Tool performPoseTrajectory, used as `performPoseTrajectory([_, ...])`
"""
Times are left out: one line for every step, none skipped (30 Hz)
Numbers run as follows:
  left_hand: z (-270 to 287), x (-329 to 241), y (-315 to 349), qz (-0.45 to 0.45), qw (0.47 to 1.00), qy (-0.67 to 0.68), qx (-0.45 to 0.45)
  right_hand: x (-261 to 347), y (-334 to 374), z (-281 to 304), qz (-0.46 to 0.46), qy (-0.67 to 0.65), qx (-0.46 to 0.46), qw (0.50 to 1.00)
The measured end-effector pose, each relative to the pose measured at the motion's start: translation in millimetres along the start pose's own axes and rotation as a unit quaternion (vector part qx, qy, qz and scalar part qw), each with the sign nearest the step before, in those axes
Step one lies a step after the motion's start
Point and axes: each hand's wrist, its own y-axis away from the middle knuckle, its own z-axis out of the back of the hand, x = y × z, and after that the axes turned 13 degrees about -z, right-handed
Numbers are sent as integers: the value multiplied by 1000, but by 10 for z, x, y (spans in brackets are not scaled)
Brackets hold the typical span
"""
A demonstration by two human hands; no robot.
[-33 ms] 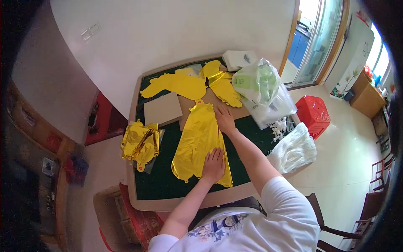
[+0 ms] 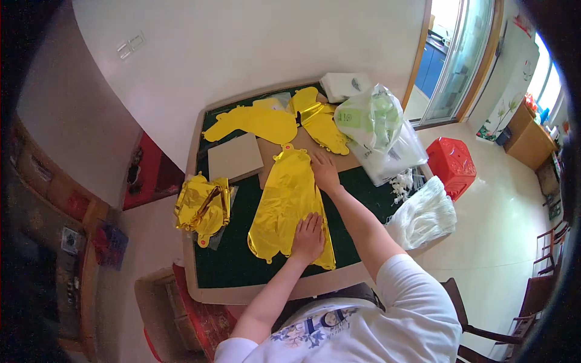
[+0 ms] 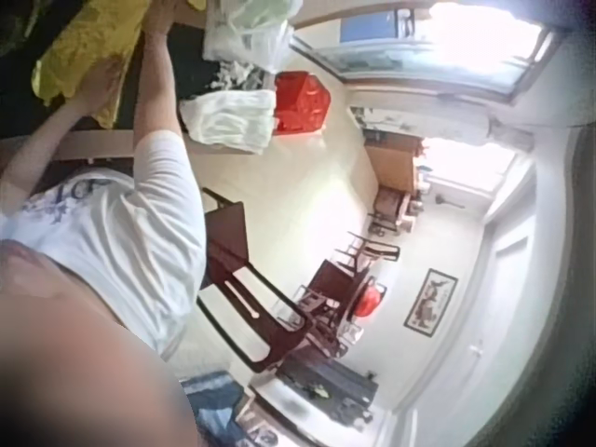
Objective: The person folds and organizes foil balloons on a table by hand.
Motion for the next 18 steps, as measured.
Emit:
performPoseTrajectory([2, -28, 25, 1, 1000, 3, -5, 4, -9, 36, -1, 0, 2, 1000])
performPoseTrajectory([0, -35, 34, 2, 1000, 5, -4, -7, -45, 75, -59, -98, 24, 993])
performPoseTrajectory([-6, -21, 25, 1, 1000, 14, -9, -22, -32, 114, -119, -193, 47, 973])
performPoseTrajectory([4, -7, 18, 3, 1000, 23, -14, 11, 25, 173, -120, -191, 51, 973])
performPoseTrajectory([14, 5, 12, 7, 1000, 27, -13, 50, 76, 243, -135, -178, 73, 972])
performPoseTrajectory([21, 20, 10, 6, 1000, 24, -11, 88, 134, 311, -150, -163, 95, 970])
performPoseTrajectory([19, 33, 17, 5, 1000, 21, -9, 110, 223, 354, -153, -160, 101, 970])
performPoseTrajectory([9, 49, 21, 9, 1000, 27, -6, 135, 337, 395, -123, -158, 84, 976])
performPoseTrajectory([-6, 68, 24, 3, 1000, 24, -13, 158, 454, 439, -93, -156, 68, 981])
performPoseTrajectory([-15, 76, 11, -4, 1000, 20, -20, 169, 555, 517, -97, -153, 72, 981])
performPoseTrajectory([-12, 72, 3, -1, 1000, 26, -16, 170, 668, 586, -57, -134, 73, 987])
performPoseTrajectory([-7, 70, -2, 4, 999, 29, -20, 171, 773, 657, -17, -117, 74, 990])
performPoseTrajectory([5, 64, -1, 7, 999, 31, -26, 176, 865, 759, -20, -116, 79, 990])
performPoseTrajectory([-3, 70, 11, 1, 999, 26, -39, 169, 943, 839, 28, -72, 119, 990])
performPoseTrajectory([-5, 79, 28, 5, 999, 27, -36, 167, 1012, 894, 78, -29, 158, 984])
performPoseTrajectory([-21, 74, 17, 3, 999, 31, -33, 119, 1080, 926, 101, -25, 174, 979])
performPoseTrajectory([-33, 71, 9, 2, 999, 34, -32, 78, 1123, 927, 97, -25, 177, 979])
performPoseTrajectory([-36, 55, 39, 2, 999, 36, -28, 40, 1146, 905, 88, -13, 216, 972])
